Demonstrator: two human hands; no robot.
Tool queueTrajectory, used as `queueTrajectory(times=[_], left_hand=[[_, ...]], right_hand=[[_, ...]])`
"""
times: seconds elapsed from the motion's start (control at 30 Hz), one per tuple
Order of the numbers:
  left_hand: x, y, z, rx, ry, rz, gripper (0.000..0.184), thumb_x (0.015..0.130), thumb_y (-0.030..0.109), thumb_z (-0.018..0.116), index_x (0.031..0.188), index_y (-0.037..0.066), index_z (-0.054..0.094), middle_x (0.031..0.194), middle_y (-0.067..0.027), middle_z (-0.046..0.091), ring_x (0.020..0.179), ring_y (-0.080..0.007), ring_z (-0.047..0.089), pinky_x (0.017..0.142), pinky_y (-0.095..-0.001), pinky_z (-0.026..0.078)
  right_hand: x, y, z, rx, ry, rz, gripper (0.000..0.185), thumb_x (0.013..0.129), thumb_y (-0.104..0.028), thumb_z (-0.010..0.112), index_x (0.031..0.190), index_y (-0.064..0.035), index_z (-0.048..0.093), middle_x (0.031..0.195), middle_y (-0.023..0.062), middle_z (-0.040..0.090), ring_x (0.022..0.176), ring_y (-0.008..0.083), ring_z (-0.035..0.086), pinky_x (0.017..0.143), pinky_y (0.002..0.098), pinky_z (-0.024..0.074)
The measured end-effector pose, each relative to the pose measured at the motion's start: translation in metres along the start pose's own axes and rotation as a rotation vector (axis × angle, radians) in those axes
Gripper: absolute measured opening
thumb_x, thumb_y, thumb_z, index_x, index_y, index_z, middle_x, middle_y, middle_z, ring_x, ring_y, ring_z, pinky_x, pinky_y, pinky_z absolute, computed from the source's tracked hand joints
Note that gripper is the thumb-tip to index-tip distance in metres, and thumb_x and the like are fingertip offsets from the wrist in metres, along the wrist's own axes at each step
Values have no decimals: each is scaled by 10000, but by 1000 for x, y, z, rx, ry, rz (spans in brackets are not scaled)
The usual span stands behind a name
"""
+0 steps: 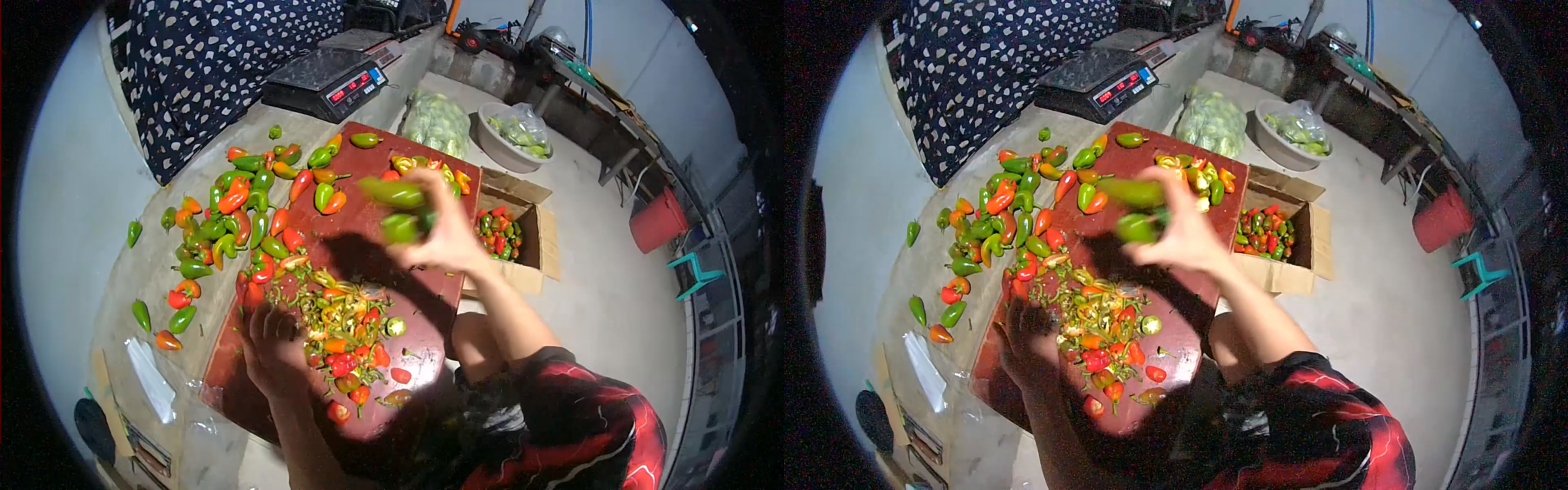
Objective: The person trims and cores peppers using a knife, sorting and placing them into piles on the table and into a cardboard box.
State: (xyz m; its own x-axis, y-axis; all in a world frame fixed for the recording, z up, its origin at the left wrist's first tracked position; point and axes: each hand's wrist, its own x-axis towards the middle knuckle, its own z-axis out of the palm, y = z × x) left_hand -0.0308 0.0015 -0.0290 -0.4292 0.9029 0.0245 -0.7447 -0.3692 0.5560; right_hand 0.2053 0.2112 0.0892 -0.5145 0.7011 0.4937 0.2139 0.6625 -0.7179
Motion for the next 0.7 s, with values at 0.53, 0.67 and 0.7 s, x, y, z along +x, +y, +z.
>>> queueTrajectory(times=[0.53,0.67,0.7], left_hand=[[7,-9,-9,1155,44,447,224,871,-26,557,1079,3,633,1001,-52,602,820,-140,578,738,-273,478],[-4,-1,9,814,272,183,94,814,-13,635,892,-7,685,858,-16,621,752,-103,560,706,-245,447],[-3,-1,16,669,341,115,70,799,-4,656,859,-1,692,821,-7,624,741,-92,553,688,-239,435]], right_hand=[[-38,44,-55,-14,129,559,267,848,-180,745,1004,-1,624,803,57,668,696,117,608,622,288,493],[-12,16,31,339,-189,453,258,839,-161,765,1000,-12,630,758,-34,573,702,64,510,638,239,423],[-8,16,47,372,-224,472,238,839,-158,764,978,-17,633,748,-46,557,696,59,499,630,238,418]])
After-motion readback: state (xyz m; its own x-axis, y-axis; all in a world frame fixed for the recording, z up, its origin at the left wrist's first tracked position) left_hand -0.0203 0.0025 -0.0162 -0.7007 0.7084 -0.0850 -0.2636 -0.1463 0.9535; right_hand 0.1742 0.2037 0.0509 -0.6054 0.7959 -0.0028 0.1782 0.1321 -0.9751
